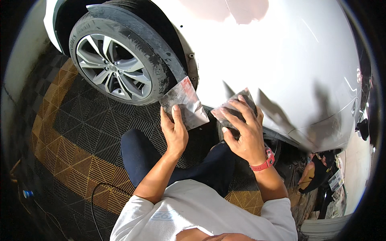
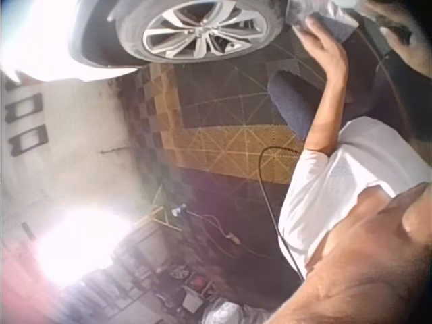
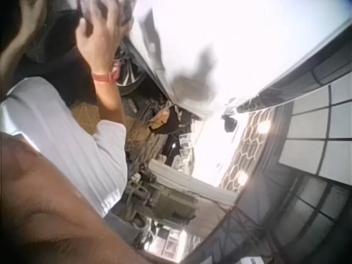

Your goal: The person sits on the floor and sands the front bumper of a white car using a sanding block. They move along the side of the vehicle, sanding the area around the front wheel arch and the lower bumper section.

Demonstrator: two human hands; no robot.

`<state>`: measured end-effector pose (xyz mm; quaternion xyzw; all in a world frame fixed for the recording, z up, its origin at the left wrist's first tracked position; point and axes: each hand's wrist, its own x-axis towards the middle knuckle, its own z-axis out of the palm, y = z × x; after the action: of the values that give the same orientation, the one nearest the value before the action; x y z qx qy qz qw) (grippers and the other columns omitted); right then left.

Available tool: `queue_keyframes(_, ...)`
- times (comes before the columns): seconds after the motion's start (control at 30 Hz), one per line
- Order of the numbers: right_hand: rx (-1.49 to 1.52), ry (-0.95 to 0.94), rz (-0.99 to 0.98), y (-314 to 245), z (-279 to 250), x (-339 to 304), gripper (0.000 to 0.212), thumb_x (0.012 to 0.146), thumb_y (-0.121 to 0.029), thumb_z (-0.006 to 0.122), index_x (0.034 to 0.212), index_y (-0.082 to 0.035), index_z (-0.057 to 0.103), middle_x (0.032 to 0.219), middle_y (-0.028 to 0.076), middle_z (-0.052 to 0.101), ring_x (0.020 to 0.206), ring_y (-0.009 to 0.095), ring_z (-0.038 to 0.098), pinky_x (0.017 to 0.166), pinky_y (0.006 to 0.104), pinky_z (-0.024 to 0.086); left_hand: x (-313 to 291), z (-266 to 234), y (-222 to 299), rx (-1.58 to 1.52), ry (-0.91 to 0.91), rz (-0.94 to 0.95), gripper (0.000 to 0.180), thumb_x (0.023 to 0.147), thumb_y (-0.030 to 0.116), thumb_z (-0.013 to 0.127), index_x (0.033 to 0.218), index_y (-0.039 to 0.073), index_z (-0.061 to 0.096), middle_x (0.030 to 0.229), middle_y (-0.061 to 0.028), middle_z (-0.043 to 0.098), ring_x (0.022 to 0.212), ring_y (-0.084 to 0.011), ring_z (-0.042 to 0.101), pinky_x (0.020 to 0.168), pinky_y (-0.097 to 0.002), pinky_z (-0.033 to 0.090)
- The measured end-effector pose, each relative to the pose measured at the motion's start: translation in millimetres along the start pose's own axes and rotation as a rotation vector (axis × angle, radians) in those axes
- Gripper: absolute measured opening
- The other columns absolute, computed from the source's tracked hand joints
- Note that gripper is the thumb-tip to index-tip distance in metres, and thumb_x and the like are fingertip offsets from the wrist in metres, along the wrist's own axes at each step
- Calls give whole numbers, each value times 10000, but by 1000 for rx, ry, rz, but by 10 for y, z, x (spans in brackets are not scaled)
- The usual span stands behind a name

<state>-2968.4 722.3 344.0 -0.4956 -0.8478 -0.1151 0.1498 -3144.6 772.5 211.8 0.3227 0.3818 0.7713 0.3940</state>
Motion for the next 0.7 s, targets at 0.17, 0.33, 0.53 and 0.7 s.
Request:
queue_keyframes(0.17,46,-134,-113,-263,165,106,432,834,-242,711,1259,-163,692,1383,39,585,1427,268,453,1139,657,203,-29,-64,205,204,-65,97,265,1098,177,493,1222,-49,553,1125,-110,668,974,-130,593,865,-285,488)
queue_keyframes(0.33,-275,-177,-149,120,-181,414,433,833,-248,700,1266,-227,689,1392,14,572,1476,241,398,1143,747,151,258,-592,-679,-515,207,-378,314,1068,162,547,1348,21,540,1239,-67,664,1099,-189,665,969,-360,545)
queue_keyframes(0.53,-878,50,-527,759,-1311,1431,542,824,-229,797,1335,-332,648,1461,-67,554,1516,171,325,1230,714,104,-264,-1278,-2123,-530,25,-970,411,1055,206,565,1430,46,511,1296,-68,658,1124,-223,663,985,-400,539)
queue_keyframes(0.7,-1027,-63,-734,691,-1539,1947,569,793,-229,836,1318,-322,638,1478,-120,540,1499,106,341,1283,630,123,-686,-1319,-2429,-3,-31,-1114,595,1080,254,527,1563,-25,320,1540,-208,469,1422,-324,464,1157,-435,382)
